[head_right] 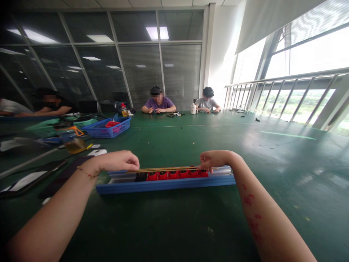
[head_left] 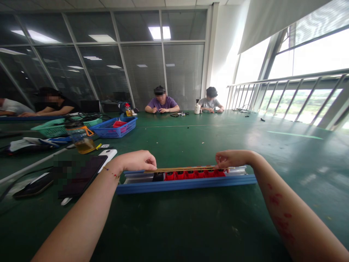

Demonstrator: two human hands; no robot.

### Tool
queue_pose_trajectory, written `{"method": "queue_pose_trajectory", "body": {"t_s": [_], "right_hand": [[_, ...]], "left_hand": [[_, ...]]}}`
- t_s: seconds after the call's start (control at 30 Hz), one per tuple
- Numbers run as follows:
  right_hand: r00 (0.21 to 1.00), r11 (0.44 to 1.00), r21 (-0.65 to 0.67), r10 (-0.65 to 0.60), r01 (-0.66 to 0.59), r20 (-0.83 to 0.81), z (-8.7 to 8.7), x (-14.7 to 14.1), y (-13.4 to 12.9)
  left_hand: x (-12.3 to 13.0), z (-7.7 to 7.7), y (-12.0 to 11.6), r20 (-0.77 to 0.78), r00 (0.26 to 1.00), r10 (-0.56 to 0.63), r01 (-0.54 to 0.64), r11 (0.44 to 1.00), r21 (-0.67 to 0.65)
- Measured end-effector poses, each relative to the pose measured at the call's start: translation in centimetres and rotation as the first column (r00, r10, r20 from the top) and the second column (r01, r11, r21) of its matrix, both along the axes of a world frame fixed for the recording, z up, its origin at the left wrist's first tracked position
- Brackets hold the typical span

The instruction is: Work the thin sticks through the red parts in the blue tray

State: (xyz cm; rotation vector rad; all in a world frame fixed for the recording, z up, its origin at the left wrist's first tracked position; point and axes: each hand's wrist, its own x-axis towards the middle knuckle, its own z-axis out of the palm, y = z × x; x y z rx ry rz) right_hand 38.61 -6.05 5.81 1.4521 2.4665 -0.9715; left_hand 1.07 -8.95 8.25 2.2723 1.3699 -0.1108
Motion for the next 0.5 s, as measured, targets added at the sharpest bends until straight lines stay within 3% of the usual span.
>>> {"method": "queue_pose_trajectory", "body": {"t_s": [0.3, 0.5], "right_hand": [[0.999, 0.999, 0.018, 0.036, -0.036, -0.011, -0.28, 0.2, 0.26], [0.999, 0.995, 0.092, 0.036, -0.038, 0.023, -0.45, 0.38, 0.53]], "left_hand": [[-0.09, -0.05, 0.09, -0.009, 1.0, -0.01, 0.01, 0.998, 0.058], [0.65, 0.67, -0.69, -0.005, 1.0, -0.022, 0.022, 0.969, 0.247]]}}
